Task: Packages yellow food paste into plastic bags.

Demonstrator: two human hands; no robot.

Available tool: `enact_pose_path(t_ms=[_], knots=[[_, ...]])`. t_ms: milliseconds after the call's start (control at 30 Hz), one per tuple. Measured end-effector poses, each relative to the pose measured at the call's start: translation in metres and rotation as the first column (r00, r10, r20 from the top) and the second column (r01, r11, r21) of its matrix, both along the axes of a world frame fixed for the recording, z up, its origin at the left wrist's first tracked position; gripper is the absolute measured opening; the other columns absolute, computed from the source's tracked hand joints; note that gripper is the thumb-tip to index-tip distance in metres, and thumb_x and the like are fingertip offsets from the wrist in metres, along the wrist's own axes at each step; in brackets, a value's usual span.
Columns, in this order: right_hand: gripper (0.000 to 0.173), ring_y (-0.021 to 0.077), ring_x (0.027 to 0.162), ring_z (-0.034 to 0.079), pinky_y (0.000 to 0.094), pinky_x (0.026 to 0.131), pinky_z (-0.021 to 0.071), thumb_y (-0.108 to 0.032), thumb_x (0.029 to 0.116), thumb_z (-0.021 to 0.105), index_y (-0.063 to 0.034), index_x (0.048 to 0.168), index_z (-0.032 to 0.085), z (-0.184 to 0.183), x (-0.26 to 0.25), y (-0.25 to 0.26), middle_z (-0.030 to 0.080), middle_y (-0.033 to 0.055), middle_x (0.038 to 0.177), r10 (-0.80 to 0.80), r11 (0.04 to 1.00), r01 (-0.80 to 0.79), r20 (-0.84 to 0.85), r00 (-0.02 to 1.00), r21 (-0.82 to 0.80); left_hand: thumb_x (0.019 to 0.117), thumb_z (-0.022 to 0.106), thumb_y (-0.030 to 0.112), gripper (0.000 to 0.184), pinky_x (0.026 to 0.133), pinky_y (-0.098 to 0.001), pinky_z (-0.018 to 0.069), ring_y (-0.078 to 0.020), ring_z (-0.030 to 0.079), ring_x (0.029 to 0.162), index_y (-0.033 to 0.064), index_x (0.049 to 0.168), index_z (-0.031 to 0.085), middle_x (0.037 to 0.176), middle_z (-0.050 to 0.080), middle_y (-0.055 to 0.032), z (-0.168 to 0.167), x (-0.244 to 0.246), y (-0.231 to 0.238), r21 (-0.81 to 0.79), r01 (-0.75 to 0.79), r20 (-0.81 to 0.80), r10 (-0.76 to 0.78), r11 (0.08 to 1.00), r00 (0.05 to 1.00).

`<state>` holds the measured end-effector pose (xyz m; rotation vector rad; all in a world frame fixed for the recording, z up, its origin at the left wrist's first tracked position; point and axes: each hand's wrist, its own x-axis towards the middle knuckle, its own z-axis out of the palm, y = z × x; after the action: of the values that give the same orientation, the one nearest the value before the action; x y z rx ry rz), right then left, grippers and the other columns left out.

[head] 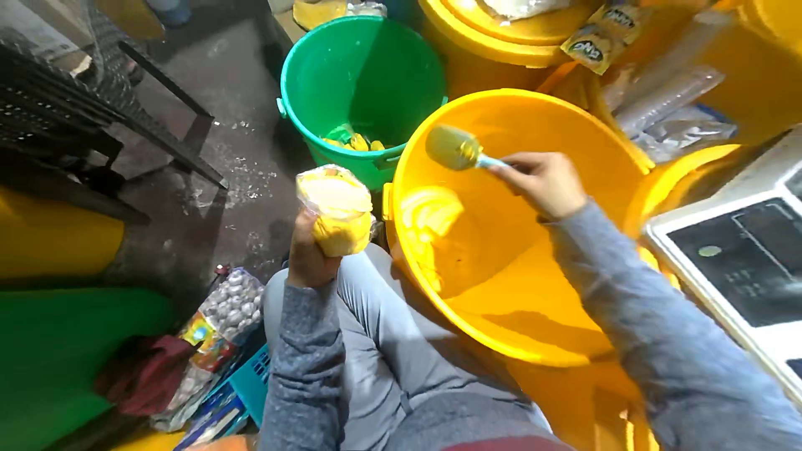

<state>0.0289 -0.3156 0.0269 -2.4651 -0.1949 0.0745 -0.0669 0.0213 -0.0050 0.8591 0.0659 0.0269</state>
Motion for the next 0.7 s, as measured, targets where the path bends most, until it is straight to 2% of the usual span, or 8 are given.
enact_pose_path(t_ms=[33, 67, 100, 200, 267, 433, 600, 700], knots=[[0.024, 0.0070, 0.057, 0.053, 0.0278, 0.054, 0.0476, -0.026, 0.1006, 0.065, -0.0048, 0.106, 0.075, 0.021, -0.018, 0.004, 0.065, 0.0024, 0.075, 0.028, 0.987, -0.046, 0.120, 0.992, 0.152, 0.0779, 0.074, 0.064, 0.058, 0.081, -0.0356, 0.0620, -0.0149, 0.072, 0.098, 0.0236, 0.119, 0.068, 0.108, 0.074, -0.0014, 0.000, 0.000, -0.002, 0.000, 0.019, 0.024, -0.019, 1.000, 1.000], [0.021, -0.0030, 0.057, 0.051, 0.0173, 0.054, 0.0469, -0.023, 0.0991, 0.065, -0.0045, 0.104, 0.074, 0.036, -0.036, 0.011, 0.065, -0.0043, 0.075, 0.063, 0.953, -0.120, 0.207, 0.976, 0.279, 0.0801, 0.072, 0.064, 0.054, 0.080, -0.0340, 0.0618, -0.0131, 0.072, 0.096, 0.0250, 0.117, 0.068, 0.106, 0.074, 0.0002, 0.001, 0.000, -0.006, 0.012, 0.026, 0.046, -0.027, 1.000, 0.999], [0.018, -0.0063, 0.059, 0.053, 0.0135, 0.055, 0.0482, -0.019, 0.0980, 0.066, -0.0036, 0.103, 0.074, 0.045, -0.055, 0.021, 0.067, -0.0061, 0.078, 0.097, 0.915, -0.189, 0.261, 0.961, 0.356, 0.0819, 0.071, 0.064, 0.052, 0.081, -0.0332, 0.0615, -0.0122, 0.072, 0.097, 0.0261, 0.118, 0.068, 0.107, 0.074, 0.0014, 0.000, 0.000, -0.008, 0.020, 0.043, 0.078, -0.045, 0.999, 0.996], [0.017, -0.0059, 0.065, 0.058, 0.0143, 0.059, 0.0513, -0.018, 0.0961, 0.068, -0.0028, 0.101, 0.076, 0.036, -0.095, 0.043, 0.072, -0.0039, 0.084, 0.120, 0.874, -0.250, 0.313, 0.942, 0.417, 0.0831, 0.075, 0.057, 0.048, 0.081, -0.0313, 0.0615, -0.0086, 0.072, 0.094, 0.0270, 0.119, 0.065, 0.104, 0.074, 0.0050, 0.000, -0.002, -0.018, 0.053, 0.018, 0.103, -0.024, 0.998, 0.994], [0.019, -0.0059, 0.067, 0.060, 0.0141, 0.062, 0.0527, -0.020, 0.0966, 0.069, -0.0031, 0.100, 0.077, 0.024, -0.108, 0.047, 0.073, -0.0026, 0.084, 0.098, 0.883, -0.221, 0.297, 0.950, 0.415, 0.0792, 0.080, 0.055, 0.058, 0.080, -0.0303, 0.0617, -0.0077, 0.071, 0.093, 0.0260, 0.126, 0.061, 0.105, 0.073, 0.0054, 0.001, -0.005, -0.022, 0.094, -0.006, 0.043, 0.002, 0.996, 0.999], [0.018, -0.0085, 0.061, 0.053, 0.0113, 0.057, 0.0460, -0.019, 0.0971, 0.068, -0.0033, 0.099, 0.077, 0.013, -0.131, 0.046, 0.069, -0.0075, 0.076, 0.073, 0.831, -0.149, 0.160, 0.984, 0.536, 0.0794, 0.082, 0.039, 0.065, 0.076, -0.0262, 0.0614, -0.0052, 0.069, 0.092, 0.0272, 0.136, 0.053, 0.113, 0.069, 0.0084, 0.008, -0.009, -0.028, 0.300, -0.060, 0.080, 0.037, 0.952, 0.996], [0.017, -0.0045, 0.047, 0.042, 0.0139, 0.044, 0.0351, -0.020, 0.0994, 0.064, -0.0086, 0.097, 0.077, 0.015, -0.136, 0.040, 0.056, -0.0120, 0.060, 0.169, 0.655, 0.019, -0.171, 0.971, 0.755, 0.0783, 0.083, 0.032, 0.070, 0.080, -0.0277, 0.0599, -0.0070, 0.067, 0.097, 0.0228, 0.141, 0.053, 0.123, 0.065, 0.0040, 0.004, -0.004, -0.028, 0.491, -0.089, 0.173, 0.003, 0.866, 0.985], [0.022, -0.0037, 0.041, 0.040, 0.0141, 0.042, 0.0370, -0.024, 0.1014, 0.056, -0.0111, 0.095, 0.073, 0.018, -0.132, 0.034, 0.046, -0.0126, 0.051, 0.341, 0.452, 0.256, -0.431, 0.836, 0.855, 0.0773, 0.084, 0.033, 0.072, 0.081, -0.0281, 0.0600, -0.0071, 0.067, 0.098, 0.0205, 0.141, 0.053, 0.123, 0.065, 0.0029, 0.002, -0.003, -0.026, 0.523, -0.061, 0.187, -0.045, 0.850, 0.981]])
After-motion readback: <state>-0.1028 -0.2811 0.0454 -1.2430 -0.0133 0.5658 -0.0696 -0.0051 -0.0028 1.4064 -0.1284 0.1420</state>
